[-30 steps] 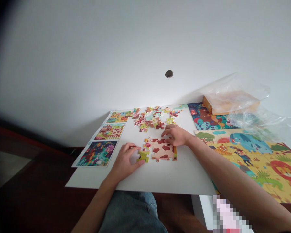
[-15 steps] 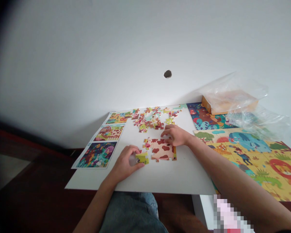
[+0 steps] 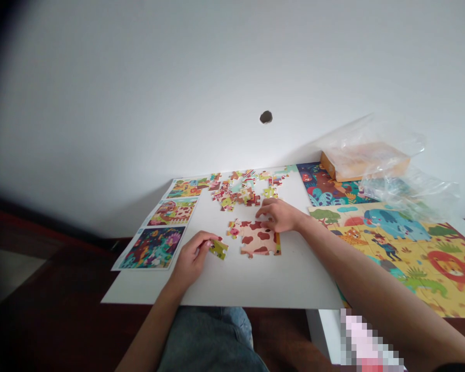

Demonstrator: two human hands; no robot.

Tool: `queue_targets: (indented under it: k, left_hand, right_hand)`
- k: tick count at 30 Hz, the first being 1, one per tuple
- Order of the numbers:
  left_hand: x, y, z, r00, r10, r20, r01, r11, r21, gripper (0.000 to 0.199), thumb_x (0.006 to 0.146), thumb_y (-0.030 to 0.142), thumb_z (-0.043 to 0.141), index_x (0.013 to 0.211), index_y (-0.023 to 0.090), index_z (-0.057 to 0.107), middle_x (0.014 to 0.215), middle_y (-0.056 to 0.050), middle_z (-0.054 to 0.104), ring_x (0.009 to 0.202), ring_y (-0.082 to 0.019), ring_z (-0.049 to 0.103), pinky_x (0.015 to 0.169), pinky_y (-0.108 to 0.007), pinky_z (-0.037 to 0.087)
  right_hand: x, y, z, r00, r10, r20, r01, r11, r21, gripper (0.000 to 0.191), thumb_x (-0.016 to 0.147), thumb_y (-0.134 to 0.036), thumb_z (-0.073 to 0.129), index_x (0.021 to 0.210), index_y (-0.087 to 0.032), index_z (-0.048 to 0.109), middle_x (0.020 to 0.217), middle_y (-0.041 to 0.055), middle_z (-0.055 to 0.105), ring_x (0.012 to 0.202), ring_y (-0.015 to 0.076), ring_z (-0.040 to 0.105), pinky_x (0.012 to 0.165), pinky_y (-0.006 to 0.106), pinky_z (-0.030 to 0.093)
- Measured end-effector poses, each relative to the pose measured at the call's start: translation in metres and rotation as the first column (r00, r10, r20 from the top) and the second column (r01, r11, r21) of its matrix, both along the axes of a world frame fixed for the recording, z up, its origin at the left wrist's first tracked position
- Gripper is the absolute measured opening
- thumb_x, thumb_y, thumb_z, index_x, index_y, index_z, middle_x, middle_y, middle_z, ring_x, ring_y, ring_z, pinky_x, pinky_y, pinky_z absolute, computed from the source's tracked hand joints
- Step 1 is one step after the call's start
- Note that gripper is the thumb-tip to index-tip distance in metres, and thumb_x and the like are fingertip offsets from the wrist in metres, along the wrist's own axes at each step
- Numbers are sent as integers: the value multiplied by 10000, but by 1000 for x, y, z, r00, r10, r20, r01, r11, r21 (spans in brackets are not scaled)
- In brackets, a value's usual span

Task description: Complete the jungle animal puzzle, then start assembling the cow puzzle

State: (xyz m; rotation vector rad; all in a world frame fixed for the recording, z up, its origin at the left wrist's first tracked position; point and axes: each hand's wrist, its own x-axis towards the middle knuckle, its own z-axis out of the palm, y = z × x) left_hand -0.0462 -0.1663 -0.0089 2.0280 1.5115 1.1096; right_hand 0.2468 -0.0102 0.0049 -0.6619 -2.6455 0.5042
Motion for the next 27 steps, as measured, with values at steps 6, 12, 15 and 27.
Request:
queue_targets:
  k: [6,12,15,27]
  left_hand:
    - [-6,4,-4,986,167,-28,-165,984,71,251,955,142,381,961,201,625,928,-40,658,890,-176,624,806,-305,477]
    - [-3,6,-7,962,209,-176,-190,975,118,296,954,243,450,1201,200,608,1028,-78,629,975,-214,599,892,-374,481]
    - [0,4,-7,926,174,-336,-150,984,95,435,848,369,656,1254,227,597,1132,-95,602,1044,-263,572,950,-437,461]
    - [-11,20,-22,916,292,-276,-238,948,213,371,866,28,410,946,226,714,1079,-71,647,1058,-232,585,957,-409,476]
  right_hand:
    - [0,0,0,1000,-5,5,5,1000,-7,271,817,-250,690,1077,-186,735,969,99,628,866,198,611,814,304,481]
    - [0,0,1,1000,-3,9,3,1000,-11,271,822,-258,689,1078,-182,736,966,102,631,875,201,610,816,303,476]
    - [0,-1,1,1000,-4,15,4,1000,-20,275,822,-257,686,1082,-182,737,974,104,631,875,199,607,821,304,475]
    - [1,0,5,1000,24,-12,-24,999,-39,217,832,-222,676,1021,-216,781,918,93,644,834,183,588,794,293,461]
